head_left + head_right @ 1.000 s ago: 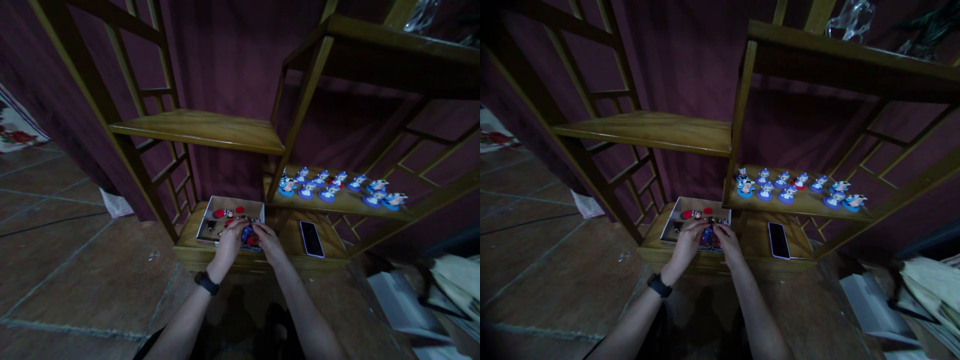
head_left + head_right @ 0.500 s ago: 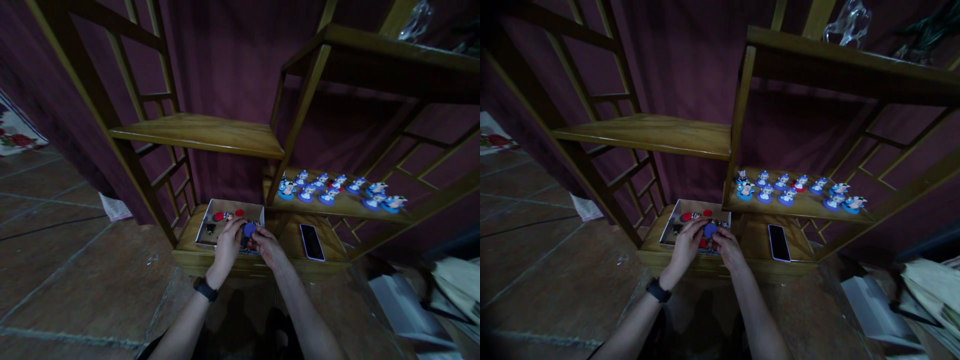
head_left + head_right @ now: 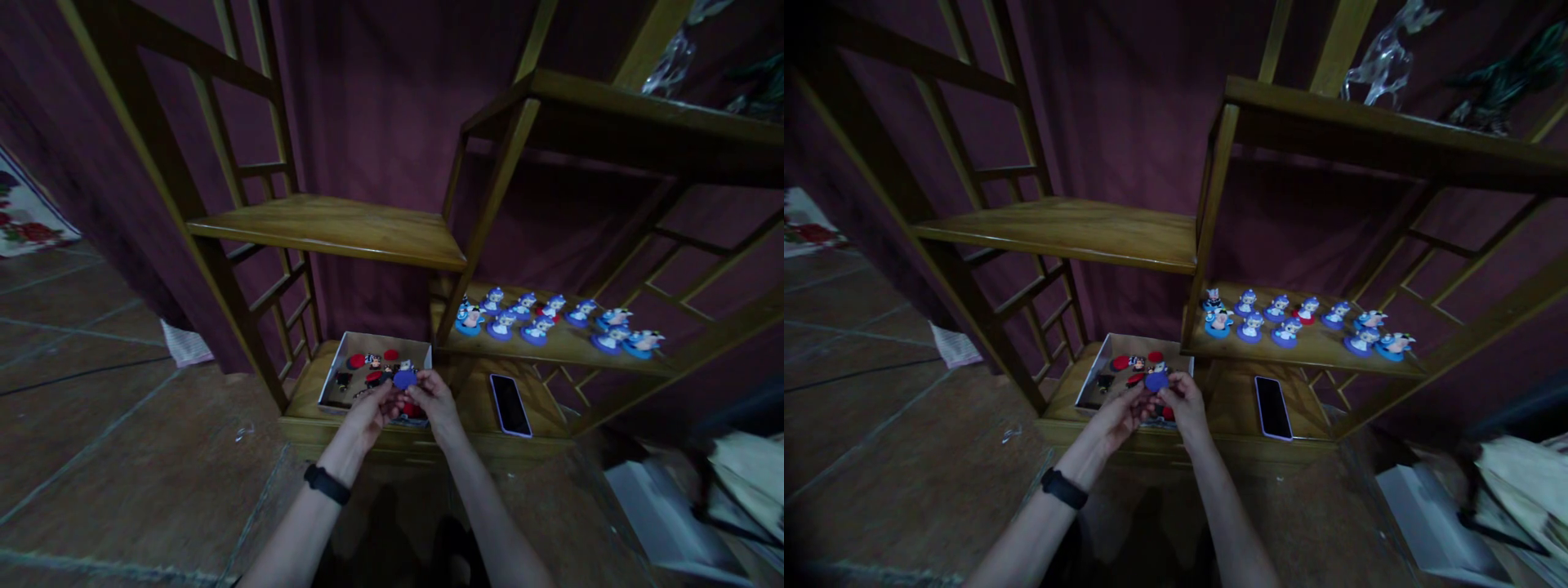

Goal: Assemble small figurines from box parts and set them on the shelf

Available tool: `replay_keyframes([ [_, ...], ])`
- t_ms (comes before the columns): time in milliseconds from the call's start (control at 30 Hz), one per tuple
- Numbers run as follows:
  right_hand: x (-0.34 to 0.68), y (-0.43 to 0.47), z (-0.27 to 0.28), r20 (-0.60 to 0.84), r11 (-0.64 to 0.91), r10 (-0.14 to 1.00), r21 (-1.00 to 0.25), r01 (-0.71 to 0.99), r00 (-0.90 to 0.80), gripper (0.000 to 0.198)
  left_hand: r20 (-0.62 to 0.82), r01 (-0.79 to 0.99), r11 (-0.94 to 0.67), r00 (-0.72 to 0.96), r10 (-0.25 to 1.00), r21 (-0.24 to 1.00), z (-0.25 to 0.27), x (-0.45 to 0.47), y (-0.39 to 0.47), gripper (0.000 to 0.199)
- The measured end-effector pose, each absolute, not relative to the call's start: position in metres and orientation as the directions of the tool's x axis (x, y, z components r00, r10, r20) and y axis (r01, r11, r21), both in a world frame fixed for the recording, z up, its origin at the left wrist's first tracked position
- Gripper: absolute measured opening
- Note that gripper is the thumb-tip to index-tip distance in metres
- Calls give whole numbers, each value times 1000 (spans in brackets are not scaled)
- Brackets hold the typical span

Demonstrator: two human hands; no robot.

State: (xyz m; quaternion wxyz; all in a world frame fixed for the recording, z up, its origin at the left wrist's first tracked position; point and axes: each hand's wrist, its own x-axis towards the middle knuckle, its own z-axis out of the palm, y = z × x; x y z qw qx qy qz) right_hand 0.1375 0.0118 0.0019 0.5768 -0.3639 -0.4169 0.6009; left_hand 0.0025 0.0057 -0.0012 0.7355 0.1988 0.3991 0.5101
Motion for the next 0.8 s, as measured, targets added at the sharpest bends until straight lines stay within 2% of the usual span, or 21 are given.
replay_keyframes([
  [167, 137, 15, -2, 100, 65, 991, -945, -320, -93, 25, -448, -632, 440, 160, 880, 638, 9, 0, 6, 16],
  [433, 140, 19, -5, 203, 190, 978, -963, -192, -46, 15, -443, -655, 445, 183, 877, 610, 18, -2, 5, 7],
  [633, 139, 19, -2, 165, 155, 986, -959, -239, -22, 15, -379, -638, 366, 124, 917, 677, 16, -1, 9, 12],
  [800, 136, 13, 1, 54, 40, 998, -929, -369, -29, 22, -340, -619, 311, 76, 937, 721, 16, -1, 10, 13],
])
